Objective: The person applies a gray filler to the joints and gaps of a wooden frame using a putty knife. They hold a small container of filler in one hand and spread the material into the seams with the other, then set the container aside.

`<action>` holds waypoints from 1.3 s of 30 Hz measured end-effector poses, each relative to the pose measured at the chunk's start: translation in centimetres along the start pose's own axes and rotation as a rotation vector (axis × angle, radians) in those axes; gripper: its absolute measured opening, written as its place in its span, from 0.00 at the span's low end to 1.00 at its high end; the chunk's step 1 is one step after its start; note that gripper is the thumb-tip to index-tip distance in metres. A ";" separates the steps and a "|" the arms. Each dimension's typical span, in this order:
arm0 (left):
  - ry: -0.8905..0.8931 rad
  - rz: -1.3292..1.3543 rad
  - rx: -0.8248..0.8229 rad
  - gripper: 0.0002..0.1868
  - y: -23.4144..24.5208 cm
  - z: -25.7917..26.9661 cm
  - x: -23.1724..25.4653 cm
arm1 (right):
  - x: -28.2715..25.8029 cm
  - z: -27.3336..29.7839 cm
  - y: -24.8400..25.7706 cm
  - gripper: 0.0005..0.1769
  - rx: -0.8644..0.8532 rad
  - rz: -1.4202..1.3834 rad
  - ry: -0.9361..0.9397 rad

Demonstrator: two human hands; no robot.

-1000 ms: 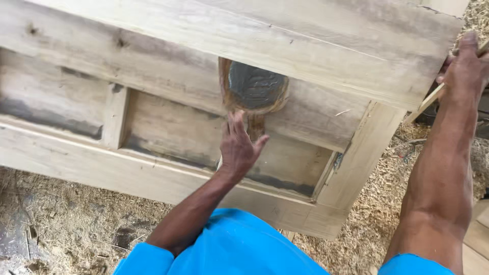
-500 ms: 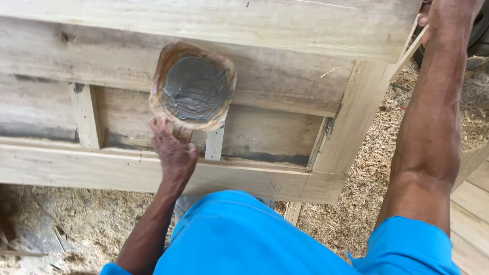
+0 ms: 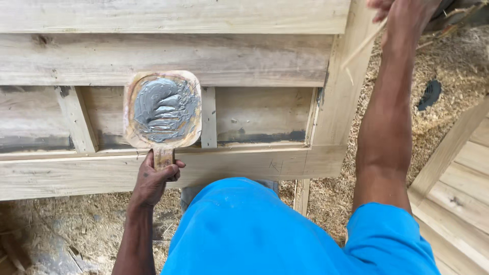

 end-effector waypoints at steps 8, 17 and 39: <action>0.035 -0.292 -0.163 0.28 -3.5 1.1 -1.8 | 9.1 20.2 6.4 0.20 -0.310 0.606 -0.399; -0.034 -0.191 -0.332 0.23 -10.9 3.4 -7.4 | 6.3 32.6 9.8 0.18 -0.198 0.515 0.536; -0.303 -0.246 -0.305 0.18 -17.4 16.1 -13.1 | 17.5 38.2 14.1 0.14 -0.293 0.409 1.034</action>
Point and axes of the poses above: each hand's wrist, its own z-axis away from the middle knuckle, its own y-axis out of the back of the hand, x = y × z, the point moved 5 cm from there along -z, towards the middle knuckle, and after that the axes turned 13 degrees about z, right-handed, at the moved point
